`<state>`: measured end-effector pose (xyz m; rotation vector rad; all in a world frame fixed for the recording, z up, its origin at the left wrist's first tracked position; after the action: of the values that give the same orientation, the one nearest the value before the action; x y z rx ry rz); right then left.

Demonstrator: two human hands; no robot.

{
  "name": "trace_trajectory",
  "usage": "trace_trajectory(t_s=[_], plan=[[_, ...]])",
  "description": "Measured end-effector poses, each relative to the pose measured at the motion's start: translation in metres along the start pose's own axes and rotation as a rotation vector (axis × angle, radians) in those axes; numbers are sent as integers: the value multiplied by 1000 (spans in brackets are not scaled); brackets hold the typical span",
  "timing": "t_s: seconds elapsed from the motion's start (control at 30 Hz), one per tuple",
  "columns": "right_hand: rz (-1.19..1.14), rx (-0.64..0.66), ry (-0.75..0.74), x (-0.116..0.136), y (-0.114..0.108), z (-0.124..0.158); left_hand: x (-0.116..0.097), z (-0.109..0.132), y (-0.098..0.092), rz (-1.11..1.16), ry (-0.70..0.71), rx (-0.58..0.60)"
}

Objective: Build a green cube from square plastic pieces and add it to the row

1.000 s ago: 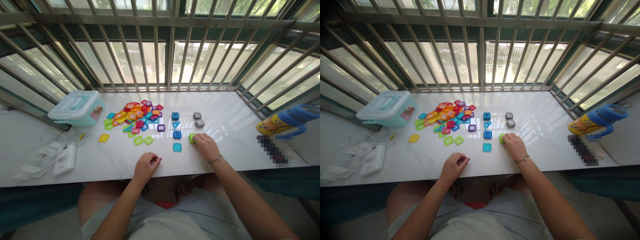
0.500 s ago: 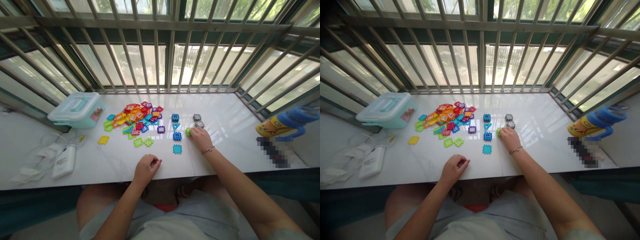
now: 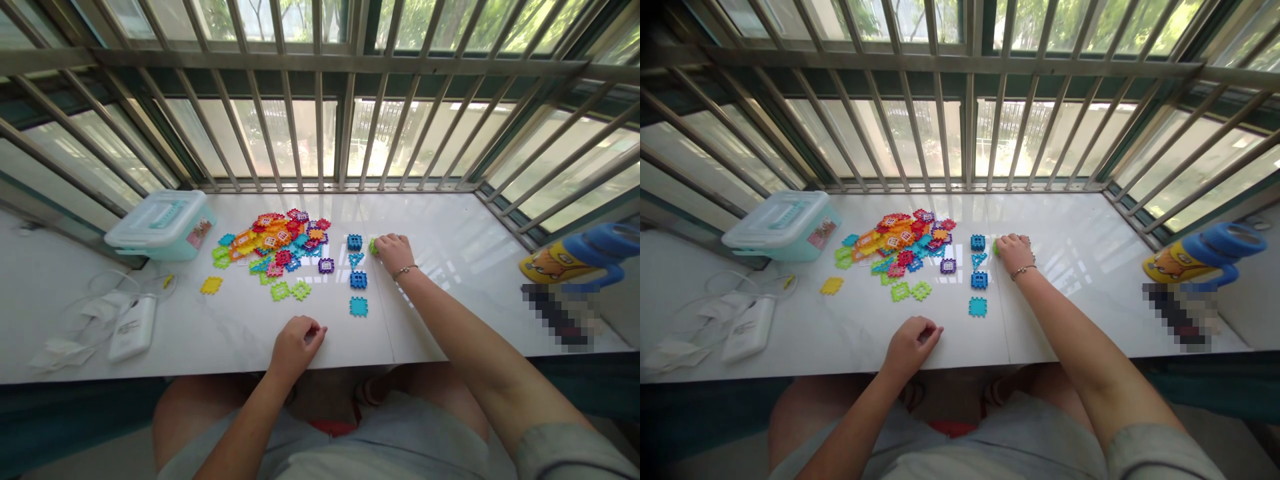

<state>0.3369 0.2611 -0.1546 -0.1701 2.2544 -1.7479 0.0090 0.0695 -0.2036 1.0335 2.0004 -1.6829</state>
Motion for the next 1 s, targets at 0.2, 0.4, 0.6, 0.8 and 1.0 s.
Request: trace_trajectory(t_s=[0.2, 0.4, 0.6, 0.8, 1.0], plan=[[18, -6, 3, -4, 5, -20, 1, 1, 2, -13, 13, -6], [26, -14, 13, -10, -3, -20, 3, 1, 3, -13, 25, -24], [-40, -190, 231, -49, -19, 16, 1, 0, 2, -22, 41, -29], [-109, -208, 327, -51, -8, 64, 0, 1, 1, -44, 43, -40], [-180, -264, 451, -33, 7, 87, -1, 1, 1, -66, 52, -49]])
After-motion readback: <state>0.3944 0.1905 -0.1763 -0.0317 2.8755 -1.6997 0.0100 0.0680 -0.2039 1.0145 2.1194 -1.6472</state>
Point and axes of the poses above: each hand's wrist, its own z-axis away from the middle knuckle, its own y-axis out of the palm, x = y × z, the point moved 3 cm from there along -z, towards the middle knuckle, and after that the axes turned 3 degrees about -x, right-handed, at the moved point
